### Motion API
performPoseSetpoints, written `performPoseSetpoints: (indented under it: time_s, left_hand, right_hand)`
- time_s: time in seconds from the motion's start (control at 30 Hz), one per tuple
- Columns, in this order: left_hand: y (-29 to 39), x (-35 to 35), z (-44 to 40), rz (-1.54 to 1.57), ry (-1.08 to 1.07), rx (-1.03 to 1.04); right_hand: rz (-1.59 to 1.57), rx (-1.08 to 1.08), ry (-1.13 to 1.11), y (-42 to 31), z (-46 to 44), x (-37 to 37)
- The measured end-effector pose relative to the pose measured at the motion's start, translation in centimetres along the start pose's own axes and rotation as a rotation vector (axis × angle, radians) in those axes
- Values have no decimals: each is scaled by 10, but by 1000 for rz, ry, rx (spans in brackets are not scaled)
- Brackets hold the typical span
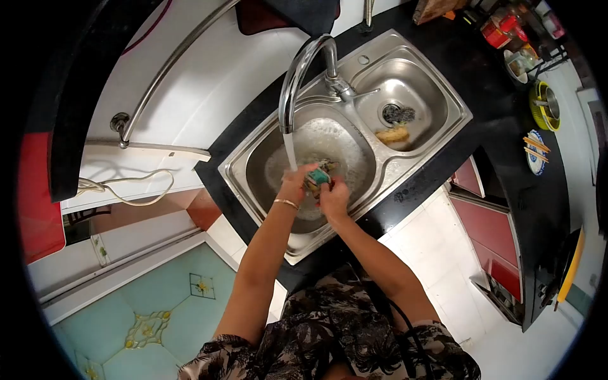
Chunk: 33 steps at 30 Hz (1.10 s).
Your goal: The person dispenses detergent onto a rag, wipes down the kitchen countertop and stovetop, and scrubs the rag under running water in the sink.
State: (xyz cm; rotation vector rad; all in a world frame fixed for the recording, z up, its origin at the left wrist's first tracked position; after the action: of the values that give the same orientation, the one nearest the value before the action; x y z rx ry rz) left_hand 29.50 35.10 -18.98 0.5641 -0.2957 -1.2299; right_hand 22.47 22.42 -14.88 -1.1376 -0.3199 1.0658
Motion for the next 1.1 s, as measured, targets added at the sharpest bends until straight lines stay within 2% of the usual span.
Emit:
performPoseSetpoints:
  time_s: [0.07, 0.13, 0.2, 0.27, 0.37, 0.47, 0.6, 0.7, 0.77, 0.8, 0.87, 0.9, 0.93, 0.97, 1.0, 1.03, 1.1]
  left_hand:
    - [1, 6, 0, -125, 52, 193]
    - [18, 14, 20, -312, 107, 368]
    - [35, 18, 42, -562, 172, 517]
    - [43, 6, 34, -576, 145, 597]
    - [59, -12, 31, -589, 167, 728]
    - [71, -12, 49, -513, 119, 774]
    - [68, -14, 44, -382, -18, 660]
    - [91, -7, 66, -814, 145, 1196]
    - [98, -15, 66, -947, 184, 1068]
    - [102, -18, 63, -1011, 197, 1007]
    - [88, -18, 35, -493, -176, 812]
    - [87, -12, 41, -234, -348, 694]
    - [82, -8, 48, -204, -382, 635]
    - [82, 0, 53, -223, -380, 683]
    - [80, 7, 59, -242, -377, 729]
    - [79, 11, 64, -259, -372, 773]
    - [85, 15, 70, -450, -215, 784]
  right_hand:
    - [0, 18, 34, 4, -5, -14]
    - [306, -405, 63, 8, -22, -13]
    - [377, -319, -54, 17, -37, -6]
    - [196, 270, -318, -4, -34, -8]
    - [493, 285, -593, -11, -28, 2]
    - [434, -416, -191, -17, -19, 18]
    - [13, -256, -335, -9, -34, 55]
    - [-256, -95, -340, 9, -52, 72]
    - [-303, -27, -306, -25, -51, 41]
    - [-313, -64, -280, -41, -51, 33]
    - [-333, -135, -221, -66, -53, 18]
    - [-290, -291, -206, -77, -50, 16]
    - [-248, -446, -190, -89, -45, 19]
    - [-205, -601, -172, -100, -42, 18]
    - [-86, -668, -203, -115, -42, 12]
    - [-57, -671, -152, -122, -47, 3]
    - [-3, -683, -51, -138, -69, -12]
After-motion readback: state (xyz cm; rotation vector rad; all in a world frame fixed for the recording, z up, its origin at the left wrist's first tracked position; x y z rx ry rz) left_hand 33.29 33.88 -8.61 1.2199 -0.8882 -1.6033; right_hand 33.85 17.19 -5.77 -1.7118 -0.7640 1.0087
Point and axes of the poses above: each hand's wrist, its own z-axis away from the middle knuckle, its own x-axis out of the palm, y = z × x, the point moved 4 cm from there along -z, towards the middle knuckle, and after that the axes turned 12 degrees about y, right-handed, at the moved point
